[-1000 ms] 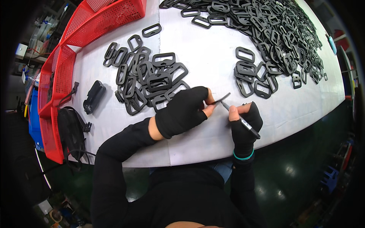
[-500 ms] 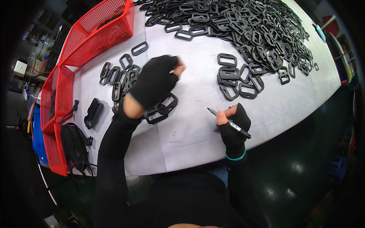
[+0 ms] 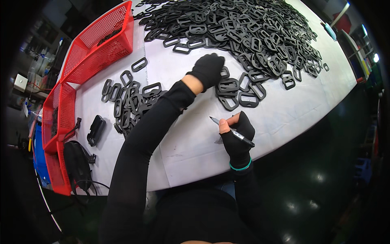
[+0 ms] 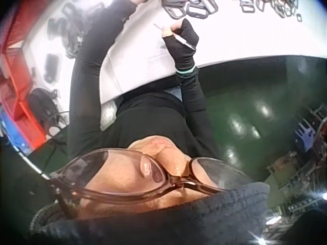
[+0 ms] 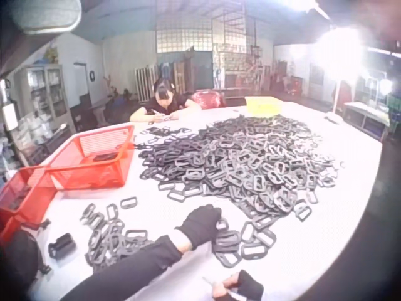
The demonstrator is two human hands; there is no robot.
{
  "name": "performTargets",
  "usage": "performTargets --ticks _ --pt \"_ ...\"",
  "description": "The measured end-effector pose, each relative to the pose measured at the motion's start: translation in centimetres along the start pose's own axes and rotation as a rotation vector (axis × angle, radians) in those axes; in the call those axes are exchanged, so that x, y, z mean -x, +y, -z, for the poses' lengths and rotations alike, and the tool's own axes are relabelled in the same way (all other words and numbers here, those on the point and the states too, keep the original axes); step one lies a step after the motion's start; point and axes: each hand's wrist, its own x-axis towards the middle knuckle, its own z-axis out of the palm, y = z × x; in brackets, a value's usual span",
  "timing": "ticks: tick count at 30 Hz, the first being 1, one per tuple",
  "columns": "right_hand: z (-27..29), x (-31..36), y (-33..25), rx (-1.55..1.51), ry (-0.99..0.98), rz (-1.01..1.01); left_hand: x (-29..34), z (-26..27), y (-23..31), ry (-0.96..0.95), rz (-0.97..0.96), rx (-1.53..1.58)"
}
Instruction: The person uses a pen to mark small black plastic buckle-like components on a work surface, handling them one by one from a large pile and moving them into a smaller group.
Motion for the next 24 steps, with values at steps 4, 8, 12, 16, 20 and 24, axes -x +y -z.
performTargets --ticks 4,8,12,16,20,24 --pt "0.3 0.1 -0.4 -0.004 0.018 0.017 3.4 4.2 -0.9 -0.109 0.279 0.503" --pt "0.1 0.2 -0.3 0.048 0.035 0.068 8.5 7.5 0.7 -0.253 0.545 0.93" --pt "0.1 0.2 -0.6 0.02 0.024 0.003 12.6 8.1 3.0 -0.246 0.676 0.98" --pt "0.2 0.2 -0.4 -0.025 -0.051 -0.139 14.8 7.3 3.9 -0.12 0.683 0.86" --pt "0.7 0.5 -0.2 0.046 -0.065 -0.161 14.9 6.9 3.8 -0.103 0.643 0.9" --pt "0.9 1.0 0.1 0.031 -0.076 -0.16 15.5 6.0 3.6 -0.022 0.523 0.812"
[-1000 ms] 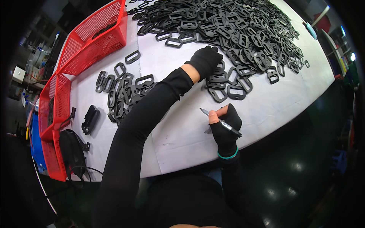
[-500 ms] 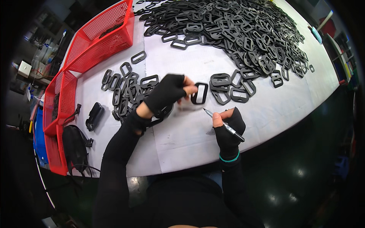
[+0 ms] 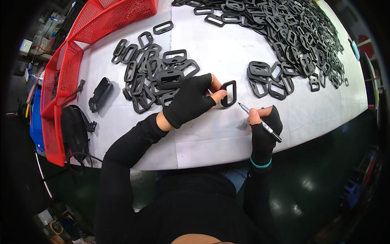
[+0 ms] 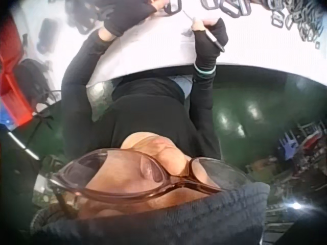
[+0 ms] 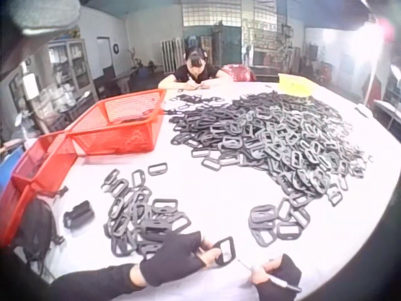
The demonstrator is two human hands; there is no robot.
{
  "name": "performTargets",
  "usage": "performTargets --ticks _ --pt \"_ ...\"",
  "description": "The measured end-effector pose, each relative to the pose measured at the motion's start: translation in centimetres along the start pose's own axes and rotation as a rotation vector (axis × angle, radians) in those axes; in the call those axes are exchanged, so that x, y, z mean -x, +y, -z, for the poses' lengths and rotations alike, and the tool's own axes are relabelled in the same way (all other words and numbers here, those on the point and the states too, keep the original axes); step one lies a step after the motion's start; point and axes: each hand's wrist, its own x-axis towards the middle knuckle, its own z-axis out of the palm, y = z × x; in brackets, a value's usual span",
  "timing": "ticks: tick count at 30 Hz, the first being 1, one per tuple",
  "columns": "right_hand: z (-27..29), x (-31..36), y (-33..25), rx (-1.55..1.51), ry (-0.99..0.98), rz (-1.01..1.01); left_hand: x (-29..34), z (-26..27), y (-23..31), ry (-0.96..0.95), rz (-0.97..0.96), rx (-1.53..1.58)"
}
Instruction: The person uses a pen to mark small black plastic buckle-like components on a work surface, handling them one by one from a large pile and moving them into a smaller group.
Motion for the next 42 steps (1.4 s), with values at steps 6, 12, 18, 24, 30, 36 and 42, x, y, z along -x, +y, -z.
performTargets --ticks 6,12,18,24,30,36,42 --pt "-0.4 0.1 0.0 -0.03 -0.057 0.009 0.6 -0.1 0.1 0.043 -0.135 -0.046" --pt "-0.5 0.0 -0.4 -0.043 -0.079 -0.011 0.5 -0.3 0.1 0.027 -0.166 -0.007" --pt "-0.6 -0.1 -0.5 0.004 -0.097 0.036 0.6 -0.2 0.1 0.018 -0.17 -0.012" --pt "-0.6 -0.1 -0.4 0.016 -0.095 0.051 0.6 -0.2 0.0 0.02 -0.165 -0.028" --pt "-0.7 -0.1 -0.7 0.015 -0.087 0.041 0.6 -0.2 0.2 0.017 -0.171 -0.031" --pt "-0.4 0.0 -0.1 -0.009 -0.064 -0.008 0.7 -0.3 0.4 0.025 -0.172 -0.042" --pt "-0.3 0.0 0.4 -0.005 -0.067 0.07 1.6 -0.5 1.3 0.016 -0.184 -0.101"
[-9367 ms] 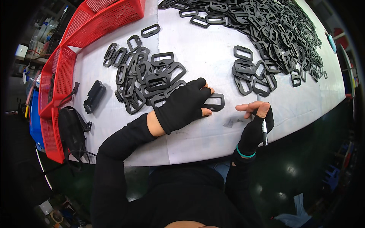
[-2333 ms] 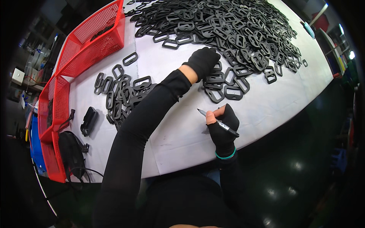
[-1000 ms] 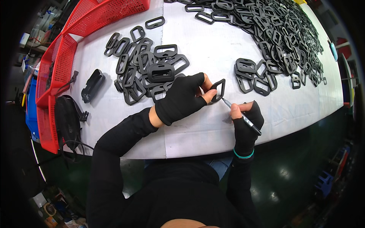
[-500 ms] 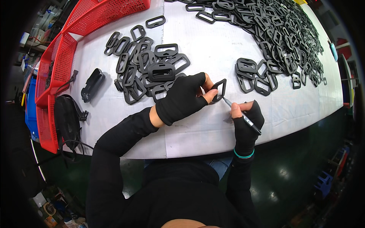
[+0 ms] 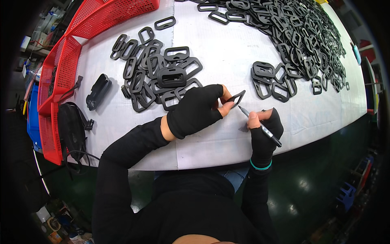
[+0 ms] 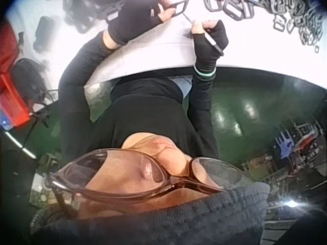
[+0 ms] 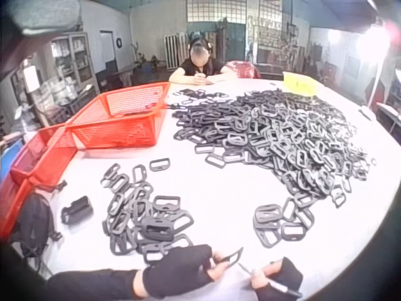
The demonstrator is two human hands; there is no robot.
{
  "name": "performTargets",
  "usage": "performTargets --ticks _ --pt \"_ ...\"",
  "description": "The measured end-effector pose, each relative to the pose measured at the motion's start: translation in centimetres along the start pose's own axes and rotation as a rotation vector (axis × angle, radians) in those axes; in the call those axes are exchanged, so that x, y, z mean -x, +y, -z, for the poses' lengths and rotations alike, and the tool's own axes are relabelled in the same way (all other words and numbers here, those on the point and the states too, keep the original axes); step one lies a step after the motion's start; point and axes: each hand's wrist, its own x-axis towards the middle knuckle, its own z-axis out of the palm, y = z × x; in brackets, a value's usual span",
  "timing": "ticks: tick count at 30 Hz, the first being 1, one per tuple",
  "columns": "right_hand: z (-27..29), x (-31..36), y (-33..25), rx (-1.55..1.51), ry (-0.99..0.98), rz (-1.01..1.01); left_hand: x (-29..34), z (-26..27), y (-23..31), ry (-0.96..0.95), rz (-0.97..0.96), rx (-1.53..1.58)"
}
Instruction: The person uses a pen to mark small black plastic buckle-like components on a work surface, handling them one by one from a large pile and moving them into a smaller group.
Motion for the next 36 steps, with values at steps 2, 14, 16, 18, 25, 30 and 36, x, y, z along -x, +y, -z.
performTargets --ticks 2,14,16,18,25,30,36 --pt "-0.1 0.0 -0.5 -0.005 -0.008 0.014 0.2 -0.2 -0.1 -0.003 -0.028 -0.045" --pt "-0.5 0.5 -0.4 0.041 -0.01 0.082 1.4 -1.0 -1.4 -0.069 -0.504 -0.4" --pt "-0.5 0.5 -0.3 0.036 -0.012 0.091 1.4 -1.1 -1.5 -0.059 -0.515 -0.397" --pt "-0.5 0.5 -0.3 0.026 -0.015 0.098 1.4 -1.1 -1.5 -0.049 -0.527 -0.394" --pt "-0.5 0.5 -0.4 0.019 -0.02 0.073 1.4 -1.1 -1.5 -0.063 -0.526 -0.415" --pt "-0.4 0.3 -0.5 0.071 -0.052 0.121 1.4 -1.1 -1.5 -0.078 -0.511 -0.42" --pt "-0.3 0.3 -0.3 -0.018 -0.005 0.051 1.3 -1.3 -1.5 -0.033 -0.42 -0.379"
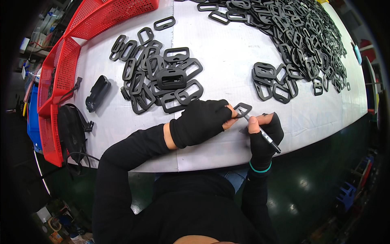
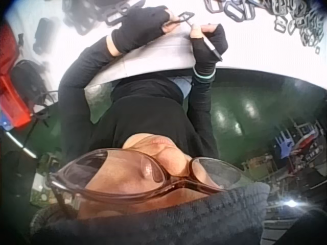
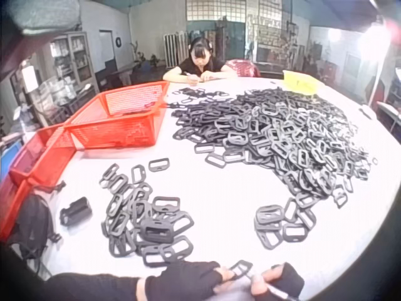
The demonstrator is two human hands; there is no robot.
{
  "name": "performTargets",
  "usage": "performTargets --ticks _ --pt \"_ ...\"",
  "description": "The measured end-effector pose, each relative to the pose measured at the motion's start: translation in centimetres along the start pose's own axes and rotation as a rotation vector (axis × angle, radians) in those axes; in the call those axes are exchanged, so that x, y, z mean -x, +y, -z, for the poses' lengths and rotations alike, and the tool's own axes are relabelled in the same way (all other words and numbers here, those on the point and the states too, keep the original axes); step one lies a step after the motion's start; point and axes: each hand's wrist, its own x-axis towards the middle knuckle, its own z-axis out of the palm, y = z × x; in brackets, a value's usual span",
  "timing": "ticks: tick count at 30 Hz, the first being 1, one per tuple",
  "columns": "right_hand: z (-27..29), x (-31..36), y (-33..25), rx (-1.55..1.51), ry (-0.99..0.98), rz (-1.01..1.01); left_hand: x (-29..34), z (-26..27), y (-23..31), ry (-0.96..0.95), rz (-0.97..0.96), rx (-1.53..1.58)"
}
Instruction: The person uses a pen to mark small black plastic buckle-like components on a work surface, handling them one by one from a large pile and moving them into a smaller group.
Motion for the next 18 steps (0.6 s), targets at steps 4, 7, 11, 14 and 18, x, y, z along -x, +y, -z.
performTargets --ticks 4,7,11,14,18 --pt "0.5 0.1 0.3 -0.04 0.039 -0.035 -1.0 1.1 0.3 0.026 0.248 0.174" --pt "0.5 0.0 0.4 -0.046 0.064 -0.016 -1.1 1.4 0.2 0.03 0.353 0.268" --pt "0.3 0.0 -0.1 -0.033 0.042 -0.024 -1.0 1.3 0.0 0.024 0.358 0.275" --pt "0.2 -0.1 -0.1 -0.028 0.031 -0.032 -1.0 1.1 0.1 0.066 0.315 0.241" --pt "0.3 -0.1 -0.1 -0.008 0.035 -0.004 -1.2 1.7 -0.2 0.071 0.352 0.225"
